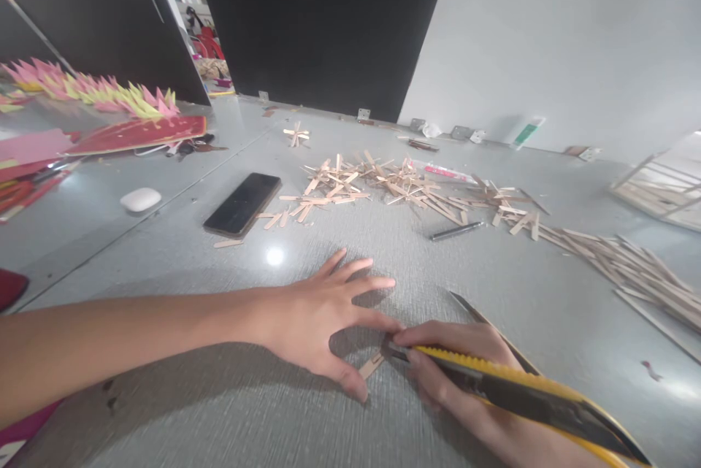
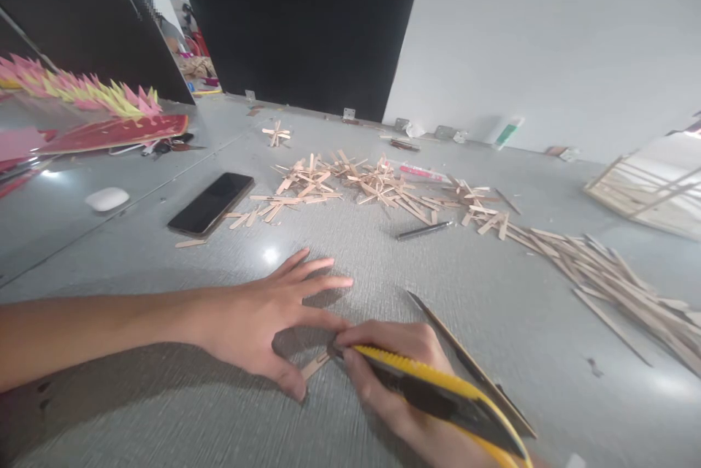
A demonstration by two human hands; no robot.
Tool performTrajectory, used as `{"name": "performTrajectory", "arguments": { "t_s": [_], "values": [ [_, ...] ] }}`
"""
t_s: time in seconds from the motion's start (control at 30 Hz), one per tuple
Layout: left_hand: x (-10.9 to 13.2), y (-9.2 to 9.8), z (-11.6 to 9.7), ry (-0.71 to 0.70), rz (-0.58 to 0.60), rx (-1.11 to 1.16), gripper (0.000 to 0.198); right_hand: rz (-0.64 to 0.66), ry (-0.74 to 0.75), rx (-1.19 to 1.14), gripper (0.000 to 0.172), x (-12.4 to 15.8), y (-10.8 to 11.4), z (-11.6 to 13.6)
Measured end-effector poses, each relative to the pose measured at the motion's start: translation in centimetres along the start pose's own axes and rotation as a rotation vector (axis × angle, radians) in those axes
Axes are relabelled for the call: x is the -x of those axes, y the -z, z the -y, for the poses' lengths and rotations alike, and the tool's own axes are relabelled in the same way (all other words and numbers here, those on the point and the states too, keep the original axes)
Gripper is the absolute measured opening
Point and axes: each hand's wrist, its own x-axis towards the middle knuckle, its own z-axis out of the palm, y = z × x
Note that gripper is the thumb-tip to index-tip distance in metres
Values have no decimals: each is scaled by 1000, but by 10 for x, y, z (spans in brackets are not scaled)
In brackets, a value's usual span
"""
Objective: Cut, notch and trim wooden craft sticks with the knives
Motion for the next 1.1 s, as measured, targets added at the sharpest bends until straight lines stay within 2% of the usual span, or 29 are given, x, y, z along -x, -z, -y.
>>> {"name": "performTrajectory", "arguments": {
  "t_s": [0.13,0.3,0.6,0.77,0.87,1.1],
  "values": [
    [0,1,0,-4,-2,11,82,-80,64,22,12,0,-3,2],
    [-1,2,0,-3,3,34,79,-19,25,33,13,1,-3,2],
    [1,2,0,1,-15,72,78,13,10,-37,16,2,-3,0],
    [-1,0,1,-7,-27,42,83,-43,56,45,17,7,-5,-3],
    [-2,-3,0,5,-66,26,83,-81,31,131,16,9,-6,-5],
    [-4,-7,-7,13,-60,41,80,30,-16,46,16,0,-11,8]
  ]
}}
